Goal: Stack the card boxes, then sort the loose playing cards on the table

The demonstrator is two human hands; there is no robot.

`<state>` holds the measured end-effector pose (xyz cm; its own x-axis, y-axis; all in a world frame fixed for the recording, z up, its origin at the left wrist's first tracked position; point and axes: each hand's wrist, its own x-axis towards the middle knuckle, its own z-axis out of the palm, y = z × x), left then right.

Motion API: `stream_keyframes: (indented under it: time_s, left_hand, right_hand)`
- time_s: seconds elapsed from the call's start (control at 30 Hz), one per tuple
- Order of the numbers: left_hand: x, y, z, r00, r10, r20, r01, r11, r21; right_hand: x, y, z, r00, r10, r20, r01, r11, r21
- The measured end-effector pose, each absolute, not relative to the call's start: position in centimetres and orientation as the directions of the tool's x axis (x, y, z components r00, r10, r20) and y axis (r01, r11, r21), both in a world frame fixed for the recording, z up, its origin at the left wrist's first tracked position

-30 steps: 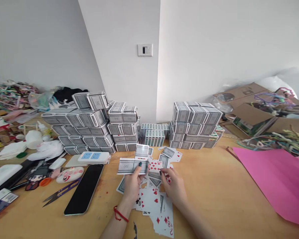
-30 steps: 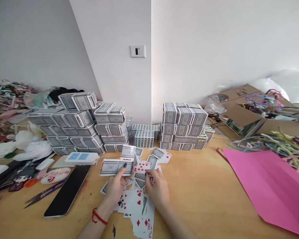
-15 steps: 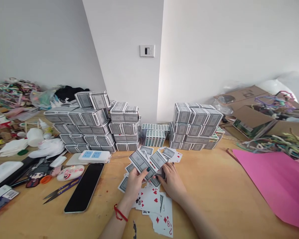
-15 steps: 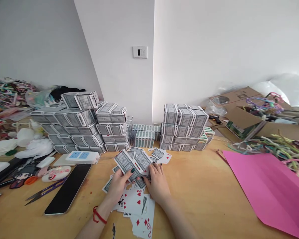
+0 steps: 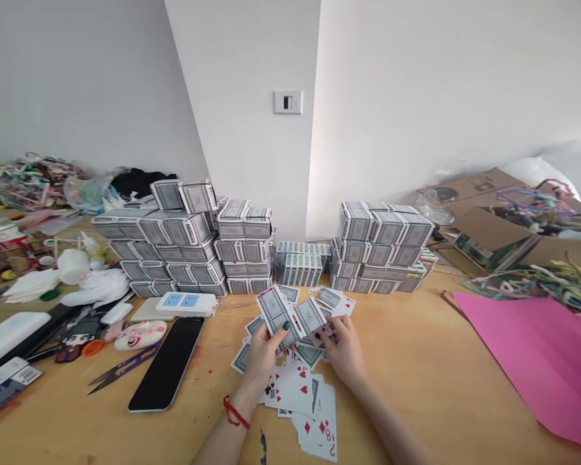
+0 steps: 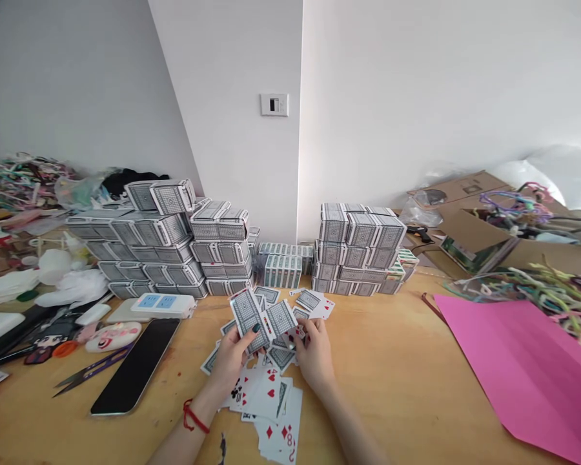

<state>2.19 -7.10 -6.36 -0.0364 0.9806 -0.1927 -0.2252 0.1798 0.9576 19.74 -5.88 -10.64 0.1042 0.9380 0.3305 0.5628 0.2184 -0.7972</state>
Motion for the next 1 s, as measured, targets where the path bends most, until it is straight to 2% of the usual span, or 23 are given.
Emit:
stream_keyframes:
  time_s: [0.1, 0.23, 0.33, 0.4, 0.6, 0.8, 1.0]
  left_hand:
    - [2.2, -7.1, -6.4, -0.048, 0.980, -0.192, -0.244, 0.175, 0.954]
    - [2.2, -6.9, -6.7, 0.004, 0.990, -0.142, -0.255, 0.138, 0.957]
    - [2.2, -6.9, -6.8, 0.068, 0.994, -0.080, -0.213, 0.093, 0.973]
    - [2.3, -7.0, -6.7, 0.103, 0.993, -0.062, -0.170, 0.079, 0.982]
    - [2.6, -7.3, -6.5, 0.236, 0.971, -0.042, -0.126, 0.074, 0.989]
    - [2.6, -7.5, -7.1, 0.283, 0.958, -0.039, -0.147, 0.084, 0.986]
    - [3.3, -7.7, -7.6, 0.261, 0.965, -0.025, -0.153, 0.067, 0.986]
  right_hand:
    - [20.0, -5.8, -10.6, 0.209, 0.941, 0.268, 0.479, 0.140, -0.866]
    - [20.2, -5.8, -10.3, 0.345, 0.932, 0.109, 0.224, 0.031, -0.974]
    - [20.0, -5.9, -9.8, 0.385, 0.923, 0.002, 0.019, -0.006, -1.000]
    - [19.7, -6.0, -9.5, 0.380, 0.925, -0.033, -0.061, -0.011, -0.998]
    - [19.2, -6.4, -9.4, 0.315, 0.949, 0.023, -0.042, 0.038, -0.998]
    - [19.0, -6.4, -10.1, 0.268, 0.963, -0.003, -0.032, 0.006, -0.999]
    - [18.9, -6.4, -10.9, 0.348, 0.931, 0.112, 0.131, 0.070, -0.989]
